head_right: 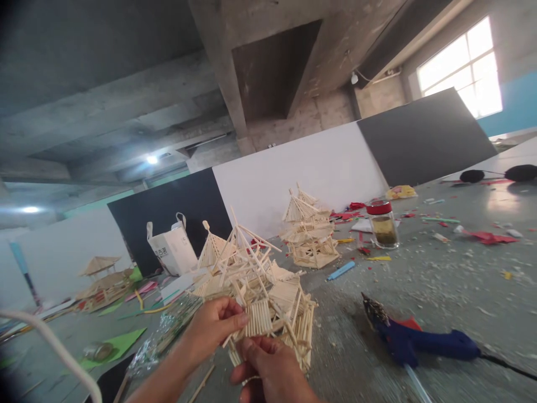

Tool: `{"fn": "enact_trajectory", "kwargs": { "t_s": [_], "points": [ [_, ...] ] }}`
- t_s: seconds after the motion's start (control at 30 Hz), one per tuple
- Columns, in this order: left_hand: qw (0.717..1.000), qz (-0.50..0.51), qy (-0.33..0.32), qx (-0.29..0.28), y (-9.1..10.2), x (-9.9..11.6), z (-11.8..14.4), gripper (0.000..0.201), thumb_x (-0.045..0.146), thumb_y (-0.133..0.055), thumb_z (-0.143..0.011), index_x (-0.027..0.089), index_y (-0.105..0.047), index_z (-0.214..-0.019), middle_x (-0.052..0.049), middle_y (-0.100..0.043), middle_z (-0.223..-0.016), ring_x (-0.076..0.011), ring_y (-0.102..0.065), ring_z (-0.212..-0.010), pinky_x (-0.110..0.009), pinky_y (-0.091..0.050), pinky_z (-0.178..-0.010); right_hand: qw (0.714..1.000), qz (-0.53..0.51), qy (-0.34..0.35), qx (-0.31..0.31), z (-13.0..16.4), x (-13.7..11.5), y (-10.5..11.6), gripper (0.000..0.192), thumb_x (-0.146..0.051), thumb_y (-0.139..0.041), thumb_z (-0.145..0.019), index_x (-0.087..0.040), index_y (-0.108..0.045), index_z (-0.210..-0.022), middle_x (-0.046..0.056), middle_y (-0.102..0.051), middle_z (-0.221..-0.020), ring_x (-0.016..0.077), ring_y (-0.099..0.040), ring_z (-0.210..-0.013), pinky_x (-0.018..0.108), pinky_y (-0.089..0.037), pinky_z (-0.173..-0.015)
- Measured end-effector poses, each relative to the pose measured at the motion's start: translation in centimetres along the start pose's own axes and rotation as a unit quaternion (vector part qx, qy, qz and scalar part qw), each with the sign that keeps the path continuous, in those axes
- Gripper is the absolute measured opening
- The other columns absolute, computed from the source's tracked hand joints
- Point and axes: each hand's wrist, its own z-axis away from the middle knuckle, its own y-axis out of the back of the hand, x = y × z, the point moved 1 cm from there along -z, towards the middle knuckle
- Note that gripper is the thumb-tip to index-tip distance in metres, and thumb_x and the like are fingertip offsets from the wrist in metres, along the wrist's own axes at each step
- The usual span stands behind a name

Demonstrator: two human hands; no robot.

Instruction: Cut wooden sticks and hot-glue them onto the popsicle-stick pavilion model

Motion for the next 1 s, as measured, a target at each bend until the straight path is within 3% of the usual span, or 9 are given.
{"fn": "enact_trajectory", "kwargs": {
  "t_s": [0.3, 0.53, 1.0],
  "points": [
    [1.0, 0.02, 0.001, 0.008, -0.2, -0.2, 0.3, 0.03, 0.043, -0.067, -0.056, 0.015, -0.06, -0.063, 0.005, -0.05, -0.047, -0.0083, -0.04, -0.043, -0.02, -0.028, -0.042, 0.999, 0.034, 0.007, 0.017, 0.2, 0.0, 0.0, 0.017, -0.029, -0.041, -0.085, -0.018, -0.044, -0.072, -0.008, -0.05, -0.036, 0.005, -0.041, -0.024, 0.014, -0.028, -0.026],
    [1.0, 0.007, -0.009, 0.006, -0.3, -0.2, 0.4, 0.031, 0.045, -0.065, -0.059, 0.014, -0.059, -0.065, 0.006, -0.048, -0.047, -0.0078, -0.039, -0.043, -0.02, -0.027, -0.043, 1.0, 0.015, 0.005, 0.001, 0.0, 0.4, 0.1, 0.025, -0.038, -0.06, -0.069, -0.019, -0.044, -0.073, -0.008, -0.051, -0.036, 0.0057, -0.041, -0.024, 0.014, -0.028, -0.025],
    [1.0, -0.005, -0.016, 0.009, -0.2, -0.5, 0.3, 0.032, 0.045, -0.064, -0.06, 0.014, -0.06, -0.065, 0.004, -0.052, -0.052, -0.0089, -0.042, -0.046, -0.02, -0.03, -0.045, 0.999, 0.043, 0.015, 0.019, -1.0, 0.7, 0.7, 0.025, -0.038, -0.059, -0.069, -0.018, -0.045, -0.069, -0.007, -0.05, -0.034, 0.0046, -0.039, -0.023, 0.015, -0.021, -0.027]
  ]
}}
